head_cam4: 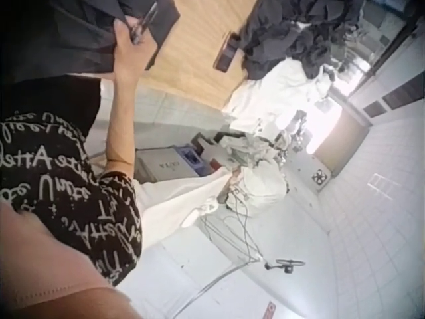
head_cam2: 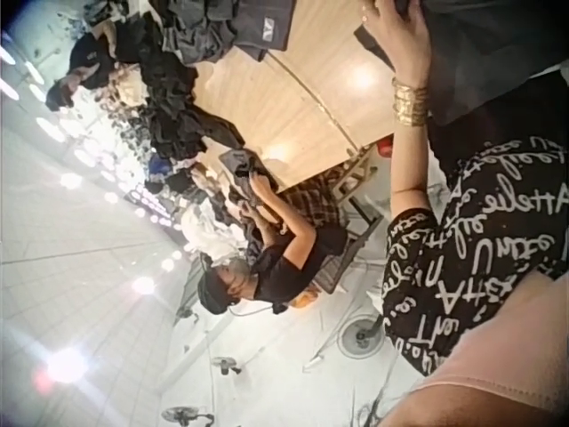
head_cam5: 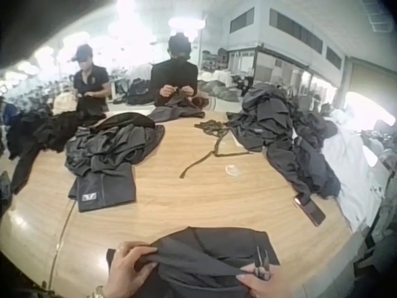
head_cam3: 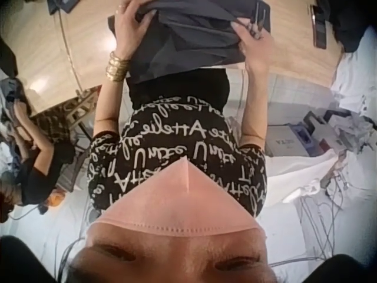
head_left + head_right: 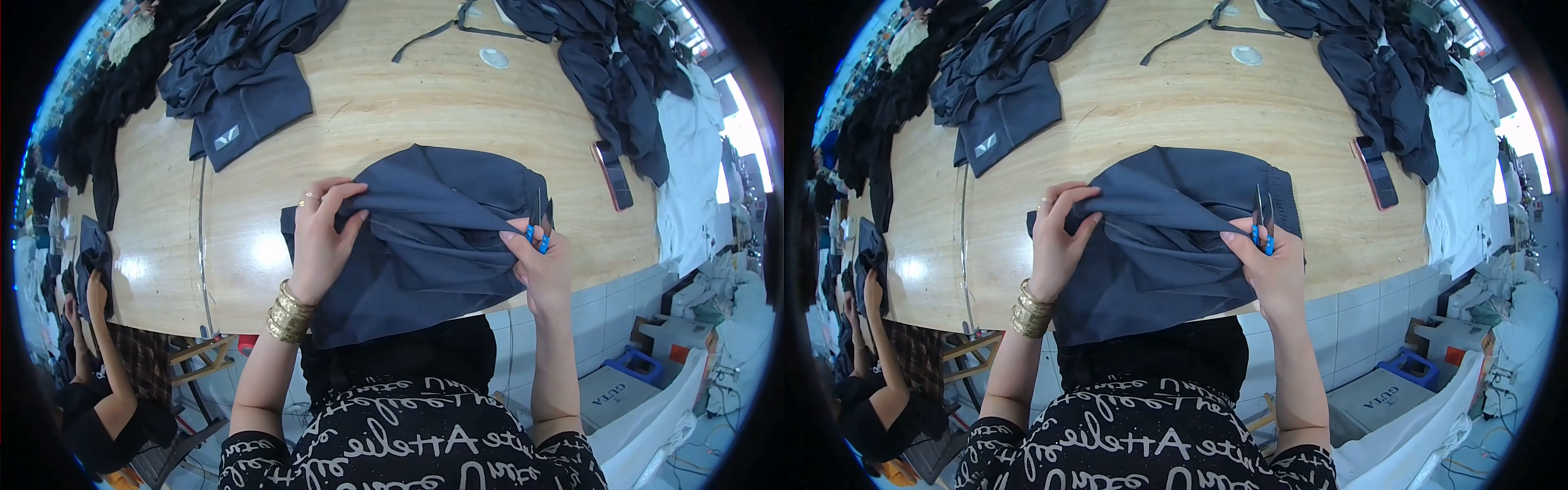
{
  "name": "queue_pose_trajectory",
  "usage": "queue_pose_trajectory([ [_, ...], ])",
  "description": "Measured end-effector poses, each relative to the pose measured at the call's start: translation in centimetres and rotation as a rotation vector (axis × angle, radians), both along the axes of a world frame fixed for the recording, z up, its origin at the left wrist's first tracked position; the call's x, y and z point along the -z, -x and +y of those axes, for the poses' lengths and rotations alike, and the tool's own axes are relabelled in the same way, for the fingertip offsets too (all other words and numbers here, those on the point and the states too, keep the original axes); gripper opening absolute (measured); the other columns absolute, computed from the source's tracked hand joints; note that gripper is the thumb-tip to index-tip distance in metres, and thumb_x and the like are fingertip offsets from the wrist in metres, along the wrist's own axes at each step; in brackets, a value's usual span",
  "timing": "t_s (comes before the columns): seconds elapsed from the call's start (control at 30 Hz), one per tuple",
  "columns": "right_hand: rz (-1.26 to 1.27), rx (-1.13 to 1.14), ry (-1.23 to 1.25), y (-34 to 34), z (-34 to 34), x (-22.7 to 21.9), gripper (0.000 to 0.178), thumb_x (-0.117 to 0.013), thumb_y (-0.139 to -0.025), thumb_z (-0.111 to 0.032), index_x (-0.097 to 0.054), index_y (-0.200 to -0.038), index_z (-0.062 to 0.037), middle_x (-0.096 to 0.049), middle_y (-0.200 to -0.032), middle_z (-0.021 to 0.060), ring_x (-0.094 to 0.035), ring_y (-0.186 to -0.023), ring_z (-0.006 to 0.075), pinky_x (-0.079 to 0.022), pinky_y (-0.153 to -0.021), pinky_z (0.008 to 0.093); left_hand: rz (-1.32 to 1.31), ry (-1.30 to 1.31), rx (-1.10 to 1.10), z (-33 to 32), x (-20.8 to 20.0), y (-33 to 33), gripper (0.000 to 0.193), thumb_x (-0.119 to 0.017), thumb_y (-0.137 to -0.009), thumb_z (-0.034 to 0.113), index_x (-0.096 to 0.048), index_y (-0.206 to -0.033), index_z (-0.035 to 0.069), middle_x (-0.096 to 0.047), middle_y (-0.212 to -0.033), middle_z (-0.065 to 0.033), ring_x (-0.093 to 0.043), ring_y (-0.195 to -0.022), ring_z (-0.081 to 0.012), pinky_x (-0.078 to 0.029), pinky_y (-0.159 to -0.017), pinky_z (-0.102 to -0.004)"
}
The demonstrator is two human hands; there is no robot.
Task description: Inspecting and trimming loose threads from garments at a textile manufacturing facility.
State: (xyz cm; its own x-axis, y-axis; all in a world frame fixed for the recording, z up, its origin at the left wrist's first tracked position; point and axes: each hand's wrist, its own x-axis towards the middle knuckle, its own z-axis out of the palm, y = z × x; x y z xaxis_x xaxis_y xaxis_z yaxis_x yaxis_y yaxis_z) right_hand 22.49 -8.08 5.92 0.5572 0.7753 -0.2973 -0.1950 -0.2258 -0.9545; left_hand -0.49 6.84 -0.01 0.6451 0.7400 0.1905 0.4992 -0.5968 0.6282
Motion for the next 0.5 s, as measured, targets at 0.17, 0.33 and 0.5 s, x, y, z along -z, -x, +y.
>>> queue_pose_trajectory([
  [0.17,-0.122,0.016,0.000,-0.3,-1.1,1.1,0.007,-0.068,-0.082,-0.008,-0.063,-0.082,-0.0029,-0.043,-0.057,-0.0091,-0.029,-0.044,-0.0018,-0.018,-0.040,0.0185,-0.071,-0.210,-0.117,-2.1,-0.9,-1.9,0.047,-0.069,-0.070,0.006,-0.056,-0.115,0.013,-0.051,-0.120,-0.0098,-0.050,-0.108,-0.0270,-0.035,-0.091,-0.0394],
  [0.33,-0.014,0.026,-0.002,0.1,-1.4,0.7,0.009,-0.068,-0.083,-0.012,-0.064,-0.084,-0.0031,-0.041,-0.056,-0.0095,-0.028,-0.044,-0.0016,-0.017,-0.039,0.0194,-0.281,-0.233,-0.175,-1.8,-0.5,-1.3,0.045,-0.067,-0.073,0.005,-0.055,-0.116,0.009,-0.050,-0.120,-0.0125,-0.050,-0.108,-0.0273,-0.034,-0.091,-0.0372],
  [0.5,0.150,0.076,-0.007,0.8,-1.5,0.8,0.013,-0.066,-0.085,-0.014,-0.064,-0.093,-0.0033,-0.040,-0.057,-0.0092,-0.028,-0.043,-0.0017,-0.017,-0.038,0.0193,-0.171,-0.177,-0.073,-3.4,-0.7,-1.8,0.063,-0.077,-0.069,0.023,-0.050,-0.124,0.009,-0.047,-0.125,-0.0126,-0.045,-0.112,-0.0272,-0.033,-0.093,-0.0383],
])
